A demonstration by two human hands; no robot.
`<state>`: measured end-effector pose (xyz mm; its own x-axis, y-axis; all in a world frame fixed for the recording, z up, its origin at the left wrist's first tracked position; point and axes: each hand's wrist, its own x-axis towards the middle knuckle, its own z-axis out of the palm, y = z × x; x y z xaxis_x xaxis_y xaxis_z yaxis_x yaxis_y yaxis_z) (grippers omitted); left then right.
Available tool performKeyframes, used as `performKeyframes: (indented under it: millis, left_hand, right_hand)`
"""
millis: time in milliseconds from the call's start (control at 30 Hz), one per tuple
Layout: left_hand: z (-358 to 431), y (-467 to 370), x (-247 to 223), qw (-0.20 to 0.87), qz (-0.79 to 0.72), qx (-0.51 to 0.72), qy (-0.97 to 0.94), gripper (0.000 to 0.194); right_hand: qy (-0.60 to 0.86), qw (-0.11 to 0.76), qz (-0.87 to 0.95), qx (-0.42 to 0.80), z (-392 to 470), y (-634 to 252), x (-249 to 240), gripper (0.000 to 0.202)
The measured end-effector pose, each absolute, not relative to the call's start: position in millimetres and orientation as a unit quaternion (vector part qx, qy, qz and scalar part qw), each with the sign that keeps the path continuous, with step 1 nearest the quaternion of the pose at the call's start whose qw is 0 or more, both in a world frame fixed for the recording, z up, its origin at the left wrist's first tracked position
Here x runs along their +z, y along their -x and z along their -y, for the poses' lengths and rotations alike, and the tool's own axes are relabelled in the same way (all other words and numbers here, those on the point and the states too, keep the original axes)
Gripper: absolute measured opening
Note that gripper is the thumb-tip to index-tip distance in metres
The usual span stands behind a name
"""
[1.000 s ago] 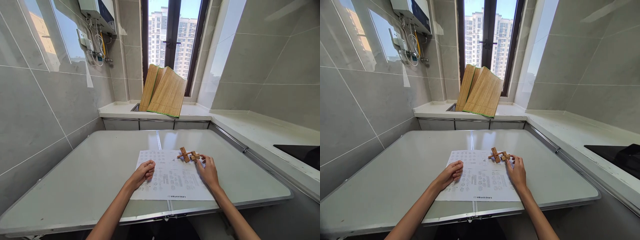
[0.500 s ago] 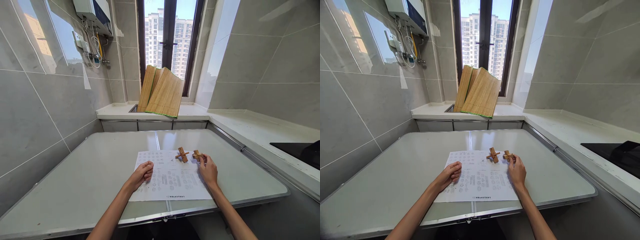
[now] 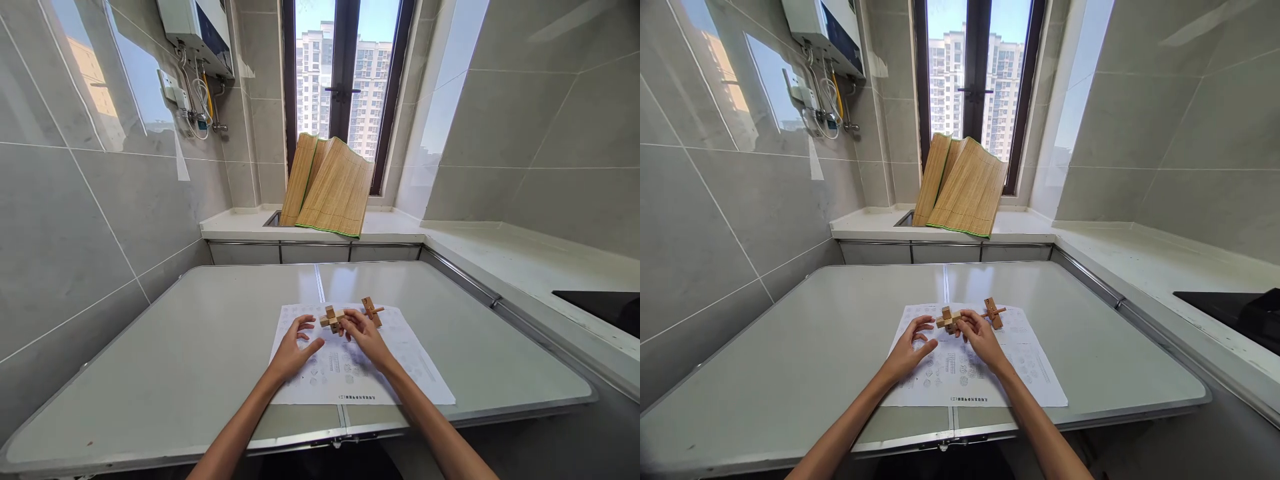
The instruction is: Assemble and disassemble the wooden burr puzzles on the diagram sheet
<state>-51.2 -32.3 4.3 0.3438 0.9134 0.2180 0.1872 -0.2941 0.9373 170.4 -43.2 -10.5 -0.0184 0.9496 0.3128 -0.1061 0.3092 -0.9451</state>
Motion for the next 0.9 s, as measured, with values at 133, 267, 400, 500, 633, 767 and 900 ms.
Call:
performKeyframes:
  millis: [133, 267, 400, 500, 633, 767, 900]
  left_hand:
    - [34.7, 51.4, 7.9, 0.460, -0.399, 0.401, -0.685, 0.065]
    - [36.5, 50.9, 10.8, 0.481, -0.360, 0.382, -0.702, 0.044]
    - [36.9, 50.0, 11.2, 0.493, -0.341, 0.395, -0.696, 0.045]
    - [36.4, 50.5, 9.8, 0.476, -0.355, 0.405, -0.695, 0.050]
    - [35.7, 53.0, 7.9, 0.453, -0.374, 0.406, -0.700, 0.051]
    - [36.7, 55.4, 10.2, 0.456, -0.369, 0.395, -0.707, 0.049]
    - [38.1, 56.0, 12.4, 0.453, -0.360, 0.391, -0.716, 0.051]
  right_hand:
    - [0.330, 0.544, 0.592, 0.494, 36.7, -151.9, -12.1, 0.037]
    - [0.304, 0.530, 0.590, 0.527, 37.1, -148.9, -14.8, 0.037]
    - [0.310, 0.522, 0.581, 0.543, 40.6, -151.4, -14.5, 0.040]
    - [0.317, 0.512, 0.577, 0.552, 43.3, -153.1, -13.7, 0.040]
    - [0.310, 0.445, 0.605, 0.583, 47.8, -153.4, -12.3, 0.043]
    - [0.290, 0.417, 0.605, 0.613, 50.6, -152.9, -12.8, 0.041]
    - [0.306, 0.453, 0.574, 0.610, 47.5, -151.9, -21.4, 0.040]
